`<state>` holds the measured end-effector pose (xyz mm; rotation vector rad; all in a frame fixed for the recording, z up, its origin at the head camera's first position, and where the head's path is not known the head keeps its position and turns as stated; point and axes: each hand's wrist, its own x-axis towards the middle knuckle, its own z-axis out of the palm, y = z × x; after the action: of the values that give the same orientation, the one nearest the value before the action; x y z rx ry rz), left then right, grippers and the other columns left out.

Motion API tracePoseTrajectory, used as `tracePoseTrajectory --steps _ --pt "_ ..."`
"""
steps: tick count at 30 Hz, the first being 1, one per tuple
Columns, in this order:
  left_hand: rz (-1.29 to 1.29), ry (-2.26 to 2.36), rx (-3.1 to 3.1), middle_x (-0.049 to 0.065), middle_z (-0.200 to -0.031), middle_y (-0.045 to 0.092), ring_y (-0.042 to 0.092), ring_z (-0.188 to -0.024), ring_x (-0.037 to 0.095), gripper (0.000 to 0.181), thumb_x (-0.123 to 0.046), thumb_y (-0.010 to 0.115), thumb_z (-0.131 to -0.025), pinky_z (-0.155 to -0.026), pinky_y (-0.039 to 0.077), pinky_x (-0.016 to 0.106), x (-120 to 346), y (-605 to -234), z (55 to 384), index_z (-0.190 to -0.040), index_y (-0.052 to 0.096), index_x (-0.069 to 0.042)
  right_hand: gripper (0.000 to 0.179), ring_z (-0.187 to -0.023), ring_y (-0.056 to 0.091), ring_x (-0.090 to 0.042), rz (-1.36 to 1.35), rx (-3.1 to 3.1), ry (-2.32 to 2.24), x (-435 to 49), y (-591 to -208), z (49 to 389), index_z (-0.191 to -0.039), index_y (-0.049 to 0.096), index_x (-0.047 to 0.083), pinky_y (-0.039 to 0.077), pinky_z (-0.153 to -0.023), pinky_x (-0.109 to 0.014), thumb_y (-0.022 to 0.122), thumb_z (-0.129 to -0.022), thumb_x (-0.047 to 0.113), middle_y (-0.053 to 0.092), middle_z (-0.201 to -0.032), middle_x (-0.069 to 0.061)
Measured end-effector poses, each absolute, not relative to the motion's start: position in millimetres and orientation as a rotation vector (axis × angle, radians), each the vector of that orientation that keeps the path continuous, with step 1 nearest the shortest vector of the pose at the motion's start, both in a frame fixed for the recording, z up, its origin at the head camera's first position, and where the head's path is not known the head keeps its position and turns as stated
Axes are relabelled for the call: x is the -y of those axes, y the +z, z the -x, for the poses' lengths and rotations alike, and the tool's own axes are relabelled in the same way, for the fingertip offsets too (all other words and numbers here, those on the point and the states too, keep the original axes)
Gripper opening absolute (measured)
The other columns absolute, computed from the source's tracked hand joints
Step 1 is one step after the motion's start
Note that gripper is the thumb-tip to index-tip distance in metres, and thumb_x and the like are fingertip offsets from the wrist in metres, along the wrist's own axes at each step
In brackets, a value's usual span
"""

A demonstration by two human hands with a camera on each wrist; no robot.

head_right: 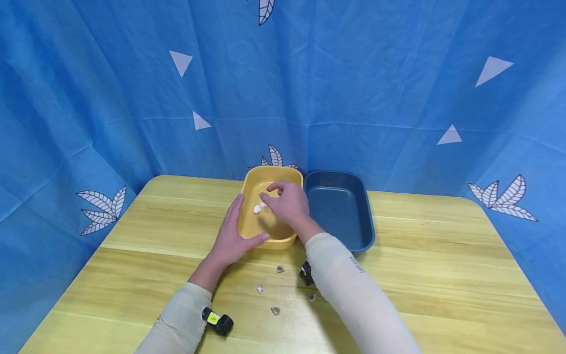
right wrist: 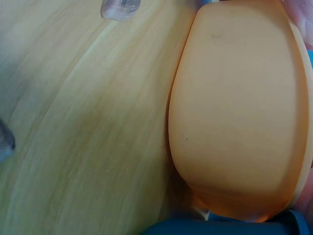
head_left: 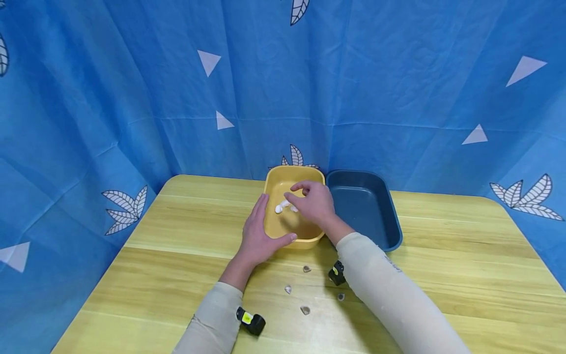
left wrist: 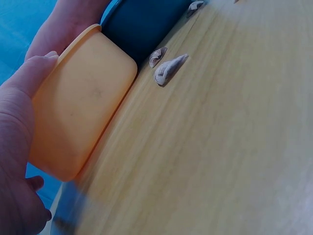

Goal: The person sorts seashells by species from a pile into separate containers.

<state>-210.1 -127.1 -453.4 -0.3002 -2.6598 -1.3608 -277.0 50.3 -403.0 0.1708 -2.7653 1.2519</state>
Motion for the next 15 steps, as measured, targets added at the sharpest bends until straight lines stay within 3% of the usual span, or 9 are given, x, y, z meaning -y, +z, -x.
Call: tracePoseTrajectory --steps 7,15 --pt "0.3 -1.365 2.654 -0.001 -0.166 0.014 0.017 -0.148 0.028 0.119 -0.051 0.085 -0.073 -0.114 0.017 0.058 127 -453 210 -0.162 0.014 -0.015 0.025 -0.108 0.063 -0.027 -0.173 2.708 1.328 -58 -398 268 -0.098 0.076 0.017 0.052 -0.091 -0.042 0.079 -0.086 0.038 0.068 -0.103 -0.009" --pt "0.274 -1.375 2.674 -0.005 -0.166 0.012 0.017 -0.148 0.027 0.119 -0.05 0.086 -0.073 -0.115 0.016 0.057 126 -453 211 -0.162 0.01 -0.025 0.024 -0.104 0.062 -0.025 -0.212 2.673 1.373 -68 -389 252 -0.097 0.076 0.016 0.051 -0.086 -0.04 0.079 -0.086 0.037 0.054 -0.078 -0.006"
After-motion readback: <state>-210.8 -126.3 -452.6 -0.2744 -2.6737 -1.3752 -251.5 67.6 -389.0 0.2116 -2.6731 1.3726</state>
